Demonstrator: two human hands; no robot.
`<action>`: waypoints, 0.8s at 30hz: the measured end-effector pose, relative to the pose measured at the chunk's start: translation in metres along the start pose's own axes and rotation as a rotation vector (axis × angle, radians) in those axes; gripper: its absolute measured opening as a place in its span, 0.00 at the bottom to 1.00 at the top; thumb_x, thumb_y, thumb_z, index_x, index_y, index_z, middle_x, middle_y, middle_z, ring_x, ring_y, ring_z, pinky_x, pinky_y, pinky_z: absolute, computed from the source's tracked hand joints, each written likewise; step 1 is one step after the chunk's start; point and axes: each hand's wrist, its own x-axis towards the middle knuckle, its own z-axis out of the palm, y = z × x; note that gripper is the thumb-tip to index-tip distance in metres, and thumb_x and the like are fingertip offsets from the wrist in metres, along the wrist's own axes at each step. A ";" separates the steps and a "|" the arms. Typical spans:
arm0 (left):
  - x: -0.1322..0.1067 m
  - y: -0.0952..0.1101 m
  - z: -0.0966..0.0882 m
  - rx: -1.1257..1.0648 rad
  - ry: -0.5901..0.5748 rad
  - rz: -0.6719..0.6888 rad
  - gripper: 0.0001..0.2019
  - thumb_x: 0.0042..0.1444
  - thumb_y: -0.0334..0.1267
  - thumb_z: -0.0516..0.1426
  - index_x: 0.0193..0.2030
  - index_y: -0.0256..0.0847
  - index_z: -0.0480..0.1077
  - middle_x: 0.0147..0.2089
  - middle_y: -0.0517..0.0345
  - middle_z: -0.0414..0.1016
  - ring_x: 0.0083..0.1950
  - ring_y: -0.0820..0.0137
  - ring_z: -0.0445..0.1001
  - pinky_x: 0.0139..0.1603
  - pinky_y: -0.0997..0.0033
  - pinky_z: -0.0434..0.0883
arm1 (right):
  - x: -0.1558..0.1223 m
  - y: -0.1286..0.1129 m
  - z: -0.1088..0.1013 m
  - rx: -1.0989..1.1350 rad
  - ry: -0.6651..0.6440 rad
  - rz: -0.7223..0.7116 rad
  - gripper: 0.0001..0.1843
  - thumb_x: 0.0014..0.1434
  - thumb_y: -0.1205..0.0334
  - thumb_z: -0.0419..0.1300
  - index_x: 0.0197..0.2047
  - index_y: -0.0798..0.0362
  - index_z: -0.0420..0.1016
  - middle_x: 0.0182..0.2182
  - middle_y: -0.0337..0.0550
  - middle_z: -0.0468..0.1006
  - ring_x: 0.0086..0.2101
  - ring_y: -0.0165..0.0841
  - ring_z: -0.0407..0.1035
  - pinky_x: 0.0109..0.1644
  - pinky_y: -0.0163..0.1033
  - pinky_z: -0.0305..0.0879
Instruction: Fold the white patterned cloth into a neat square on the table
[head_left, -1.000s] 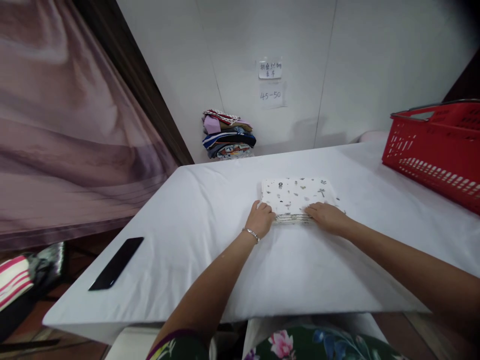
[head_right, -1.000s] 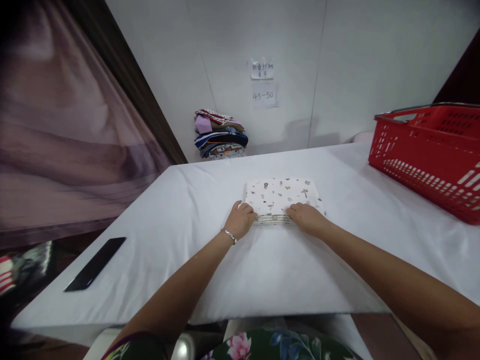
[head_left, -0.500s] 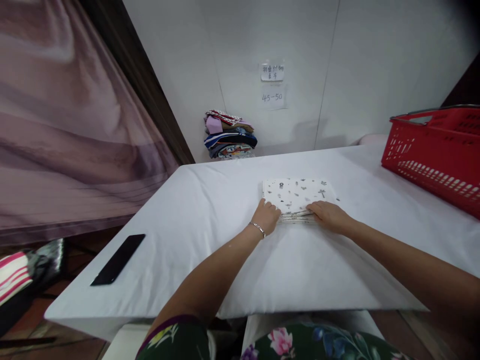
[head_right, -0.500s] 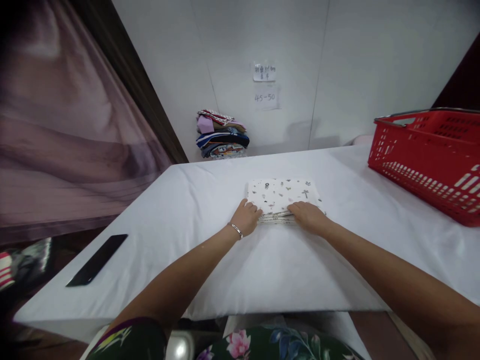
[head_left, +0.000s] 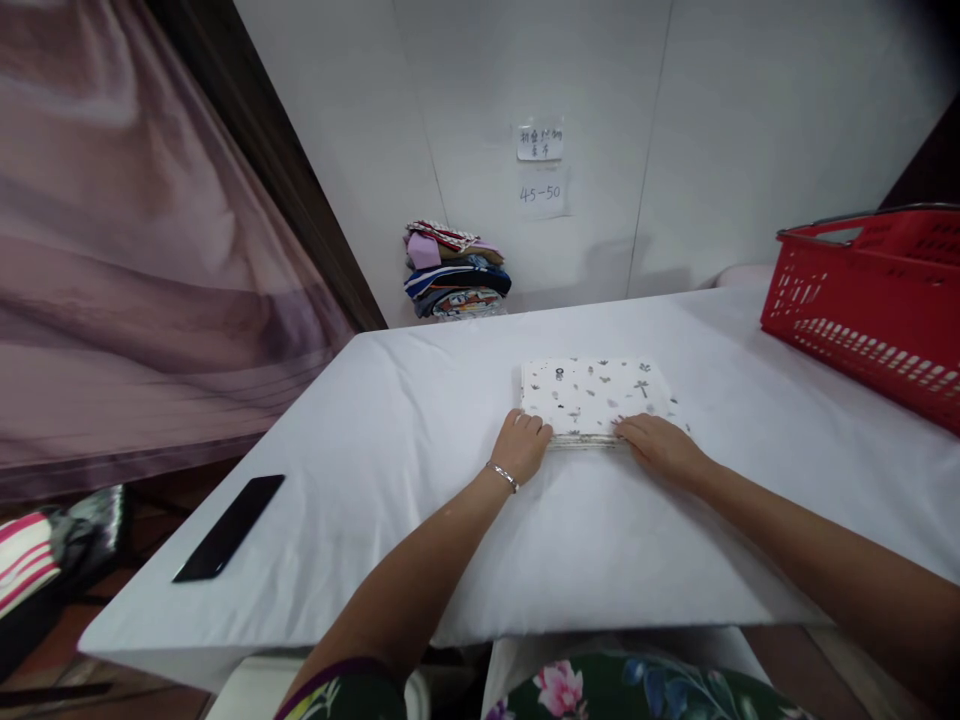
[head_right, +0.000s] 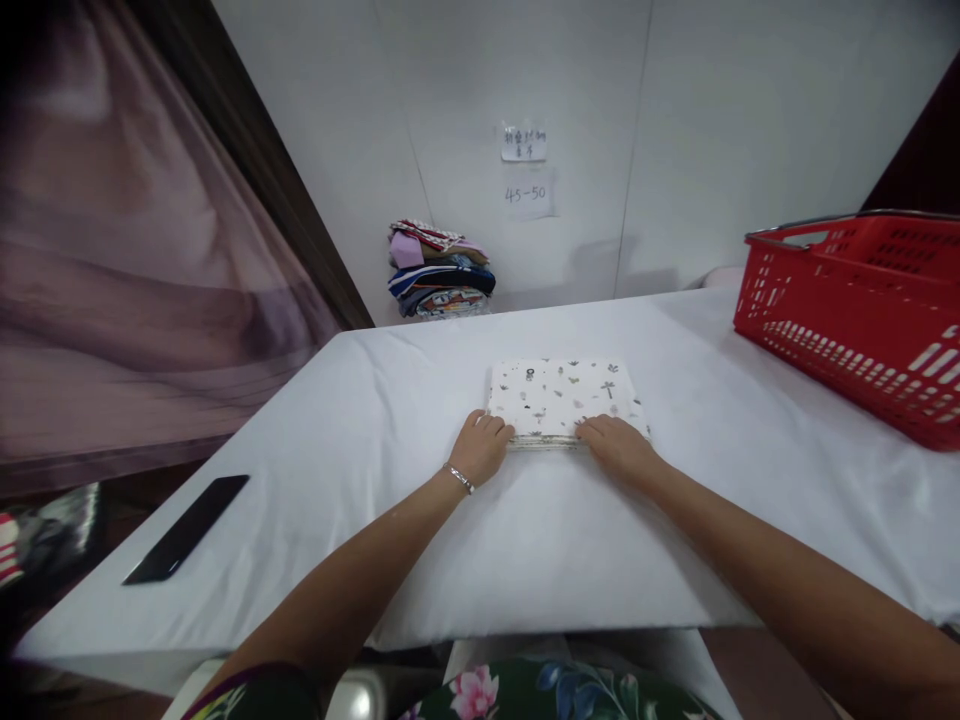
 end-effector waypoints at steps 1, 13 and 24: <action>-0.001 0.001 0.002 -0.003 0.012 -0.001 0.10 0.53 0.24 0.49 0.38 0.39 0.67 0.34 0.55 0.68 0.38 0.67 0.67 0.52 0.58 0.56 | -0.001 0.000 0.001 0.003 0.012 -0.003 0.20 0.51 0.77 0.46 0.43 0.54 0.69 0.40 0.48 0.75 0.40 0.37 0.68 0.41 0.42 0.64; -0.013 0.006 -0.001 -0.180 0.093 -0.073 0.13 0.51 0.27 0.51 0.43 0.41 0.66 0.37 0.54 0.68 0.42 0.65 0.65 0.48 0.61 0.61 | -0.049 0.022 -0.006 0.081 0.056 0.111 0.19 0.60 0.64 0.47 0.55 0.48 0.63 0.49 0.44 0.72 0.48 0.39 0.65 0.50 0.49 0.62; -0.017 0.005 0.002 -0.282 0.104 -0.139 0.13 0.52 0.29 0.51 0.45 0.43 0.67 0.40 0.53 0.69 0.44 0.66 0.66 0.47 0.61 0.63 | -0.071 0.033 -0.021 0.562 0.144 0.773 0.18 0.56 0.49 0.51 0.42 0.48 0.74 0.48 0.44 0.73 0.46 0.40 0.68 0.45 0.43 0.68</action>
